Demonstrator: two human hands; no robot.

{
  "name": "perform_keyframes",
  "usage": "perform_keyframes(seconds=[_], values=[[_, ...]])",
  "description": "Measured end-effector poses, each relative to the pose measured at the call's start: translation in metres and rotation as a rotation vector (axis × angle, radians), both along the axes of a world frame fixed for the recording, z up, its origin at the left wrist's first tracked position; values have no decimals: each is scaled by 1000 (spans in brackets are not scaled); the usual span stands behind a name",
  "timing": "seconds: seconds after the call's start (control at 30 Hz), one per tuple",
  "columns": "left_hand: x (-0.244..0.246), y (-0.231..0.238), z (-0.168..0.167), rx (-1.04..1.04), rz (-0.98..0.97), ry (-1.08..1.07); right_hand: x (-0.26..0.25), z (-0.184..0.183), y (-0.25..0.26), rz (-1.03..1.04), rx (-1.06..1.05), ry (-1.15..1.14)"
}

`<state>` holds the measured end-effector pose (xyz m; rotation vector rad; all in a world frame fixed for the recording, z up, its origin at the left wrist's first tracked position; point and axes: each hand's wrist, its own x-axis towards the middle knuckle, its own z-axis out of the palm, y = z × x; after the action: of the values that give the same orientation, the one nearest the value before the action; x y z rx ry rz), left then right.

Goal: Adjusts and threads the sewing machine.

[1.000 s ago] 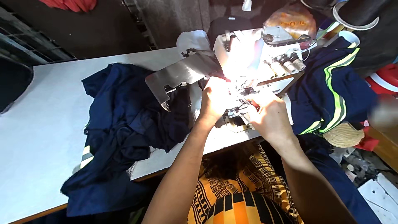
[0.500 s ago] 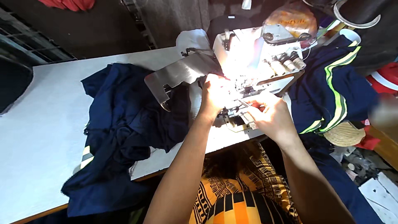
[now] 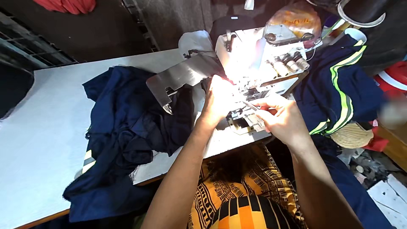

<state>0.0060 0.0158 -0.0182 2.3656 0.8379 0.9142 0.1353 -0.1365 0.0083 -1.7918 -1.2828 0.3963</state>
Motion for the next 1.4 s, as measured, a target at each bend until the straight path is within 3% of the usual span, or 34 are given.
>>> perform_keyframes(seconds=[0.1,0.47,0.77,1.07,1.4], values=[[-11,-1,8,39,-71,98,-1,-3,3,27,21,-15],[-51,9,8,324,-29,194,-8,-2,10,-54,18,-221],[-68,4,13,252,-52,258,-4,2,7,-68,19,-259],[-64,-8,13,236,-154,206,-2,2,8,-70,51,-75],[-52,-13,9,238,-197,143,-3,-4,14,-39,36,-30]])
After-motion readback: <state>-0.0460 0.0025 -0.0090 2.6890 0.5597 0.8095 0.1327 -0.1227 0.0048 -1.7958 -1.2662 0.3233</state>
